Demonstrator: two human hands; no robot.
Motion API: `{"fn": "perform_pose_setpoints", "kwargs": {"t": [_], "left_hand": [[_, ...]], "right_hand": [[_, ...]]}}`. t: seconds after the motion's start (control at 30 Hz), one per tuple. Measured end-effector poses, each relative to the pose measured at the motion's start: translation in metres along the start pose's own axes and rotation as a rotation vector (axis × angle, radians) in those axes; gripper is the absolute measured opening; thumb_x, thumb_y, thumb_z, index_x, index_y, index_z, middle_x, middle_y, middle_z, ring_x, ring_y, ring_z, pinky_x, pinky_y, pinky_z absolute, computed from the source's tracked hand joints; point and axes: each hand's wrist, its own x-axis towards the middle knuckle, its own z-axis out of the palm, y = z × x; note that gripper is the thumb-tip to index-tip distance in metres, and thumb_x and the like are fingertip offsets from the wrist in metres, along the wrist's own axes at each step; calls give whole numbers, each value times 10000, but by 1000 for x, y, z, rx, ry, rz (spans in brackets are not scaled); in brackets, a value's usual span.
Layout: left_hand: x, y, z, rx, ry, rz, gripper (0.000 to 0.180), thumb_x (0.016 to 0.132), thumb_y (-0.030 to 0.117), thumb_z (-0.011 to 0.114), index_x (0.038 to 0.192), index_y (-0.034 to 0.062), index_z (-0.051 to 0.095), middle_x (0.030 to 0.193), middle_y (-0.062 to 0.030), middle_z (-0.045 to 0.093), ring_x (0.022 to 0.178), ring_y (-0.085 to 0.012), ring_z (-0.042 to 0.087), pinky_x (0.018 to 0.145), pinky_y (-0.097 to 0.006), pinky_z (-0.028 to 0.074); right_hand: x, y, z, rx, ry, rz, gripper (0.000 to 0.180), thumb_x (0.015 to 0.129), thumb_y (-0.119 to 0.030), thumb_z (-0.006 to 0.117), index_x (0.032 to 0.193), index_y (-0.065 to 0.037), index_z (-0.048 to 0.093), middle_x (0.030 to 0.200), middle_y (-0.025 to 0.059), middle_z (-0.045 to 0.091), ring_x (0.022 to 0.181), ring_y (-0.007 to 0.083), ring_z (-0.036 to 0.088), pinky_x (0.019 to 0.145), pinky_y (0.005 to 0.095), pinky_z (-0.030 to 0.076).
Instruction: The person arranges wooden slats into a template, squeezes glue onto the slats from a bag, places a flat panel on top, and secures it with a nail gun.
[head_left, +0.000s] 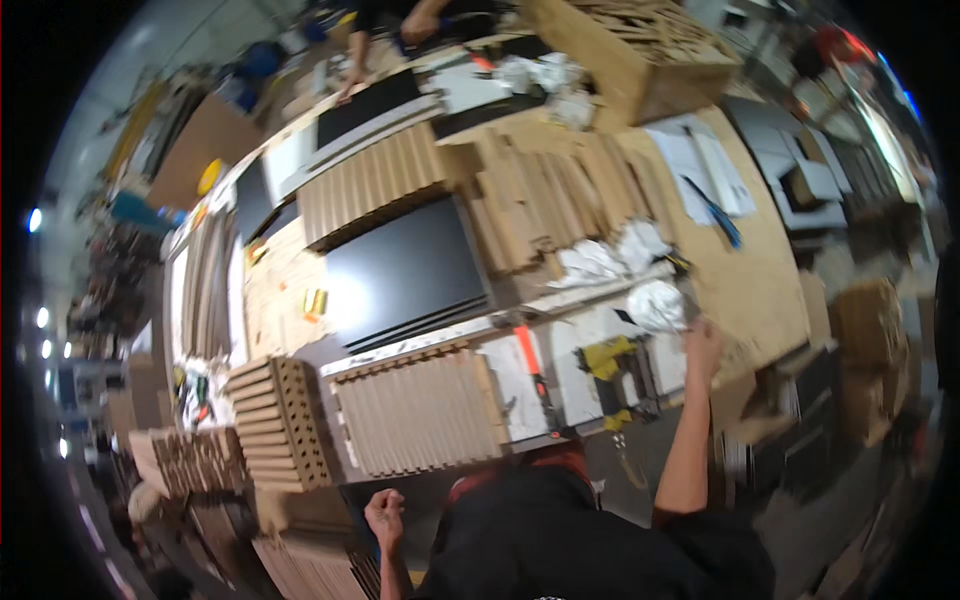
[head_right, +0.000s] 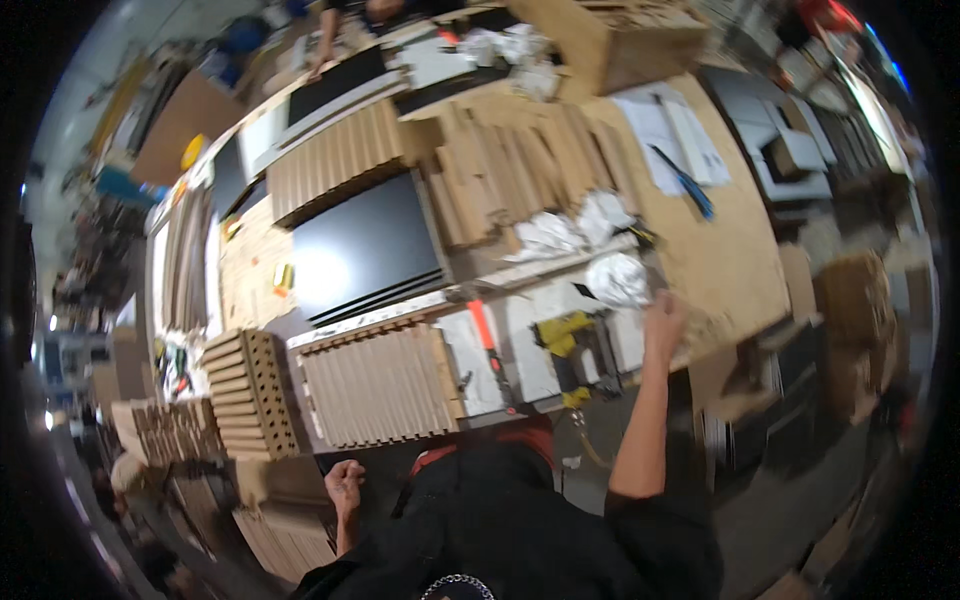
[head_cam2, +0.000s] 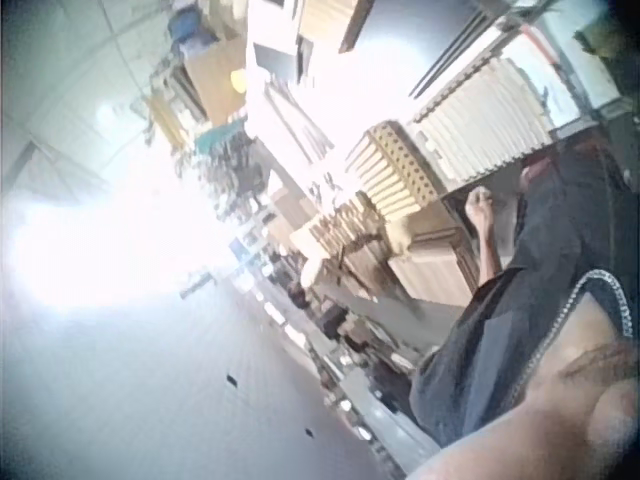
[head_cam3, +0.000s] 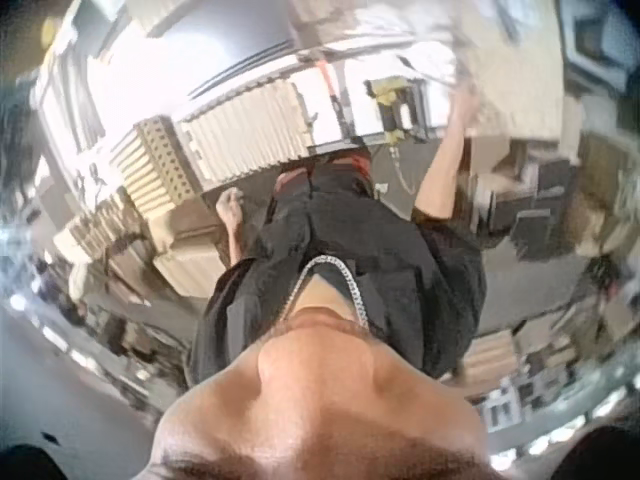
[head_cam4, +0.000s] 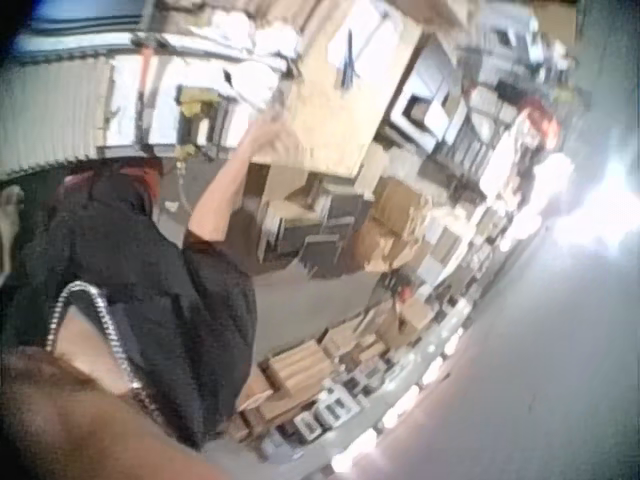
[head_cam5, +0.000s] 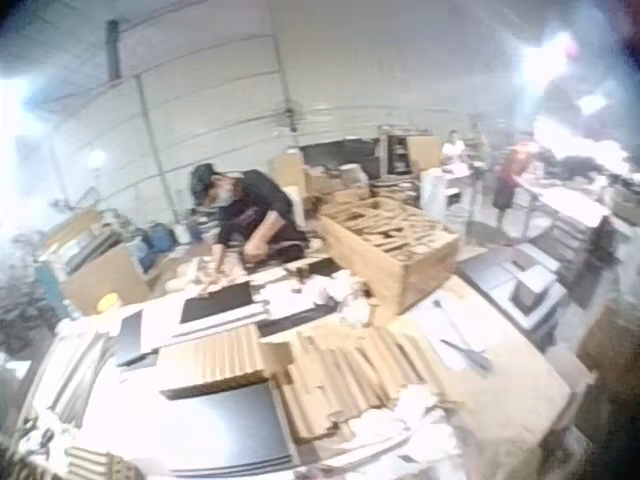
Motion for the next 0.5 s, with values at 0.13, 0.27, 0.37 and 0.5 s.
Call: {"fn": "perform_pose_setpoints", "kwargs": {"t": [0.13, 0.27, 0.37, 0.5], "left_hand": [[-23, 9, 9, -47, 129, -170, 267, 893, 235, 714, 796, -11, 674, 683, -28, 643, 605, -92, 573, 553, -250, 474], [51, 51, 26, -38, 286, -57, 447, 1007, 317, 570, 707, -14, 561, 614, -27, 566, 571, -100, 521, 517, -290, 429], [165, 104, 56, -21, 226, 325, 415, 1035, 335, 487, 1053, -46, 652, 956, -210, 694, 908, -303, 653, 812, -420, 481], [281, 140, 64, 179, 184, 312, 601, 975, 312, 537, 1353, -135, 401, 1236, -392, 552, 1140, -520, 548, 981, -490, 439]], "right_hand": [[-72, -93, 107, 624, -205, -332, 201, 1020, -150, 529, 1144, -27, 629, 952, 19, 659, 812, 96, 629, 706, 249, 530], [-136, -184, 233, 117, -588, -673, 430, 939, -242, 608, 1253, 51, 582, 1177, 232, 658, 1056, 306, 669, 939, 378, 507], [-143, -194, 295, -280, -452, -648, 532, 933, -283, 567, 1303, 97, 537, 1285, 319, 580, 1228, 430, 551, 1045, 444, 438], [-185, -219, 319, -305, -517, -489, 643, 946, -293, 558, 1432, 94, 394, 1436, 306, 449, 1348, 419, 435, 1115, 451, 373]]}}
